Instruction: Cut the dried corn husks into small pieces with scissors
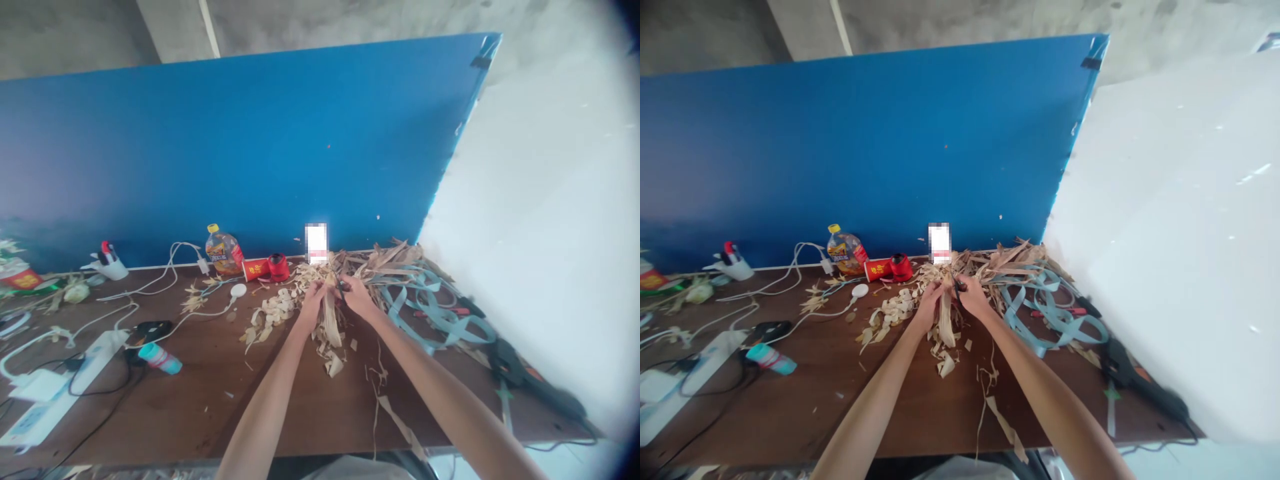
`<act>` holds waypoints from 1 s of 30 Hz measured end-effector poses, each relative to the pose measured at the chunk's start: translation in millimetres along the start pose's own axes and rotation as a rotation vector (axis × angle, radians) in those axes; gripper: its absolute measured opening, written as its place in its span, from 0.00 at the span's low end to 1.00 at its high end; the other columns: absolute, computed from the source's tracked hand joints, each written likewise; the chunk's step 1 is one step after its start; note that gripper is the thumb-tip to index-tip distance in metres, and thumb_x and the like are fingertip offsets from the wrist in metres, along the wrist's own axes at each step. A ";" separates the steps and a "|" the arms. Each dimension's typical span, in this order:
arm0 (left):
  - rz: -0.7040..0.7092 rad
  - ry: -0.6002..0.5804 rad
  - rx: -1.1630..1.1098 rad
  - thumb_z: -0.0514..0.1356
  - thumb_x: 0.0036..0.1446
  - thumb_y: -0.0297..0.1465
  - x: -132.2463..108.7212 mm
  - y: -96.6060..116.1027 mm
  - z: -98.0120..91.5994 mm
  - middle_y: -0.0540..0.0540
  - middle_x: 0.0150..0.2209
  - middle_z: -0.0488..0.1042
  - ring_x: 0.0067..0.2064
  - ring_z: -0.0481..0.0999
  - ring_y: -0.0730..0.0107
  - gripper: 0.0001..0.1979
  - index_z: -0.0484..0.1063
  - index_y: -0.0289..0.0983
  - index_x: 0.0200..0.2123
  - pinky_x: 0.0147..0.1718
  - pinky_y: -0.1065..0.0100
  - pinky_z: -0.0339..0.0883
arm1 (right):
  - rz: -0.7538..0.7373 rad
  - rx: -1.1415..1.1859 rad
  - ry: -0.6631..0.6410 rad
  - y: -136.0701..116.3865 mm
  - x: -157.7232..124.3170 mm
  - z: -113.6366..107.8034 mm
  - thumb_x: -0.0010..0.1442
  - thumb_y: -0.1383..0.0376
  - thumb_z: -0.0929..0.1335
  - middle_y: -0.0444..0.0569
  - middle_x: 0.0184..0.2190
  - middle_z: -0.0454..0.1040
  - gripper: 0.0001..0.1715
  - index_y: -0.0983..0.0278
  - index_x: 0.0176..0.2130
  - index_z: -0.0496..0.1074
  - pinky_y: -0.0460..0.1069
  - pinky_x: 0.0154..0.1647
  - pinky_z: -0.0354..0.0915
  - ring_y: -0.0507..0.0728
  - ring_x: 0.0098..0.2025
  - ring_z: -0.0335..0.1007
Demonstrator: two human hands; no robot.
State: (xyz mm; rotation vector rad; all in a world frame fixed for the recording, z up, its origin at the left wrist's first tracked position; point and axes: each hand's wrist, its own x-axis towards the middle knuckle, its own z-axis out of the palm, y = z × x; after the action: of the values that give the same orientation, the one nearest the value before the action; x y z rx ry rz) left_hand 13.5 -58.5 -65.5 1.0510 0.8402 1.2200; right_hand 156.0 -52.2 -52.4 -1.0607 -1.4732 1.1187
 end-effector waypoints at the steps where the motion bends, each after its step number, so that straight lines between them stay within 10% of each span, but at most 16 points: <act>1: 0.011 0.020 0.030 0.61 0.50 0.43 2.1 -0.5 -0.1 0.49 0.31 0.72 0.28 0.72 0.71 0.19 0.65 0.38 0.41 0.30 0.68 0.67 | -0.015 -0.031 0.006 0.8 0.9 0.2 0.48 0.60 0.70 0.41 0.19 0.67 0.09 0.62 0.29 0.67 0.47 0.21 0.58 0.52 0.21 0.63; 30: 0.296 0.130 0.320 0.59 0.54 0.40 34.4 -4.6 -19.0 0.47 0.31 0.73 0.34 0.71 0.69 0.13 0.72 0.35 0.34 0.37 0.68 0.63 | 0.005 0.176 0.067 20.7 21.3 13.0 0.42 0.52 0.74 0.40 0.19 0.68 0.22 0.62 0.31 0.67 0.46 0.21 0.57 0.51 0.21 0.62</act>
State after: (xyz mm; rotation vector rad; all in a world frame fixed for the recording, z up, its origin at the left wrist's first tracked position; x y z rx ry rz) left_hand 3.2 -21.4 -74.7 1.4036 1.0300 1.4443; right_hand 141.5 -29.1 -70.0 -0.9699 -1.2950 1.1824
